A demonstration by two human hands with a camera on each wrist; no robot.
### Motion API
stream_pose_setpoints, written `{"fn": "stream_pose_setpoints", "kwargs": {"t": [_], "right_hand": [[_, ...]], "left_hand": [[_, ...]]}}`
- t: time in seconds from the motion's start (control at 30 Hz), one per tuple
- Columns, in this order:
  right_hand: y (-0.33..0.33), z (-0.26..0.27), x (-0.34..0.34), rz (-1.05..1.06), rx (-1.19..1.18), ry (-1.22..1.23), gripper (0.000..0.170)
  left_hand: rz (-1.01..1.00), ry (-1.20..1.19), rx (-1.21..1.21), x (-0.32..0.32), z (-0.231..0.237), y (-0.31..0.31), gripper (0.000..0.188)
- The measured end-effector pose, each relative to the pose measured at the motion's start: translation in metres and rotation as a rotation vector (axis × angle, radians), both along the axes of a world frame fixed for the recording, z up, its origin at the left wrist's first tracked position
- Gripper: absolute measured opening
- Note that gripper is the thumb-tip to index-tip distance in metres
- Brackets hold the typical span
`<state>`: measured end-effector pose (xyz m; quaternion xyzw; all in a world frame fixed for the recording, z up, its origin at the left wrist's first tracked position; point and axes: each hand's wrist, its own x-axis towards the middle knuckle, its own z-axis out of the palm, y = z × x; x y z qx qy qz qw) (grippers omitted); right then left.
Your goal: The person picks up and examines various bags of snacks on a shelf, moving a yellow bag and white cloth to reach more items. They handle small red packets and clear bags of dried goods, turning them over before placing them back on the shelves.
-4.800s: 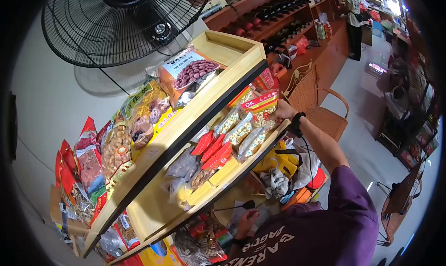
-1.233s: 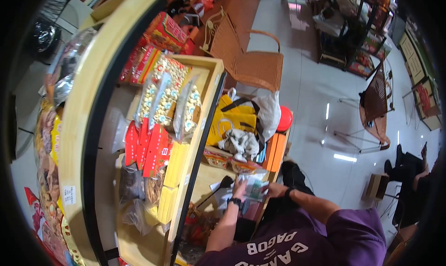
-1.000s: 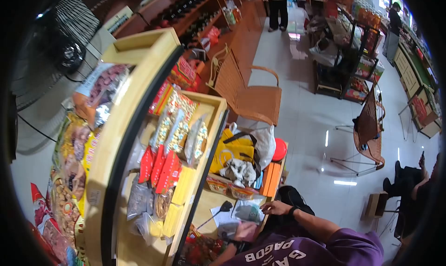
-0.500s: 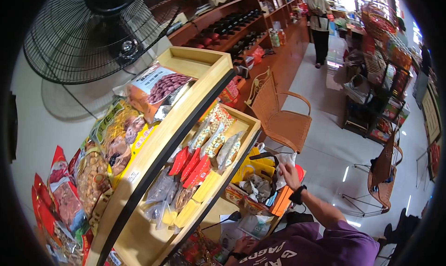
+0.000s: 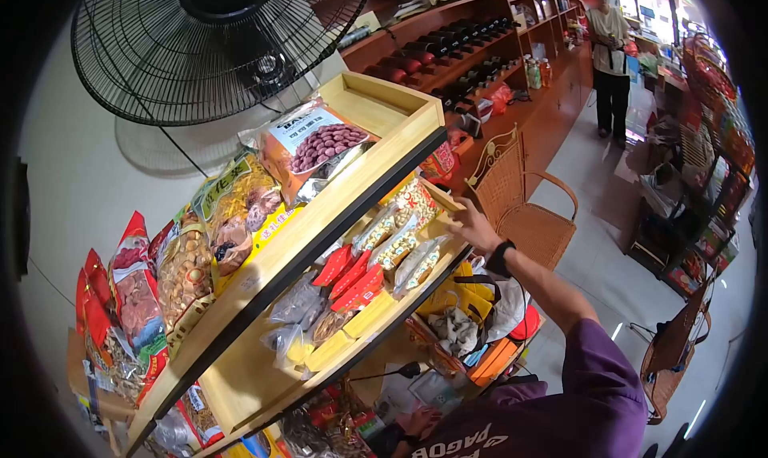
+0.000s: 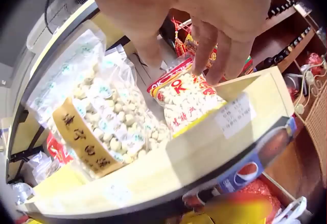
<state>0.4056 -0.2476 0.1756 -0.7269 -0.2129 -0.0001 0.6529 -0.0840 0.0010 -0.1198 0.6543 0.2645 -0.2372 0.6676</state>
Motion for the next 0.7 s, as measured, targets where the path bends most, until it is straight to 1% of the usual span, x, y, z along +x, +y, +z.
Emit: {"fn": "stream_pose_setpoints", "kwargs": {"t": [0.07,0.17,0.2,0.23,0.27,0.3,0.33,0.43,0.57,0.6,0.67,0.7], "right_hand": [[0.012,-0.009,0.033,0.014,-0.098,-0.007,0.077],[0.029,-0.009,0.069,0.024,-0.218,-0.035,0.084],[0.037,-0.010,0.077,0.025,-0.248,-0.046,0.087],[0.045,-0.020,0.091,0.062,-0.192,-0.026,0.091],[0.052,-0.028,0.106,0.097,-0.135,-0.011,0.094],[0.059,-0.022,0.113,0.131,-0.077,0.004,0.098],[0.067,-0.018,0.118,0.151,0.017,0.093,0.105],[0.083,-0.013,0.129,0.205,0.086,0.236,0.109],[0.095,-0.026,0.144,0.197,0.066,0.132,0.112],[0.101,-0.032,0.148,0.243,0.211,0.106,0.105],[0.099,-0.043,0.157,0.328,0.186,0.049,0.093],[0.094,-0.036,0.153,0.368,0.173,0.021,0.088]], "left_hand": [[-0.100,-0.158,-0.076,-0.016,-0.035,0.006,0.030],[0.054,-0.182,-0.231,-0.030,-0.043,-0.005,0.029],[-0.109,-0.191,0.027,-0.036,-0.032,-0.010,0.029],[-0.098,-0.154,0.087,-0.038,-0.029,-0.016,0.029],[-0.062,-0.125,0.112,-0.036,-0.026,-0.022,0.029],[-0.026,-0.101,0.122,-0.034,-0.024,-0.026,0.028],[0.001,-0.085,0.126,-0.032,-0.024,-0.029,0.028],[0.067,-0.048,0.154,-0.023,-0.023,-0.041,0.028],[0.125,-0.014,0.185,-0.017,-0.021,-0.052,0.027],[0.134,-0.008,0.187,-0.017,-0.022,-0.055,0.027],[0.148,0.001,0.202,-0.017,-0.021,-0.058,0.027],[0.150,0.007,0.211,-0.017,-0.019,-0.061,0.027]]}}
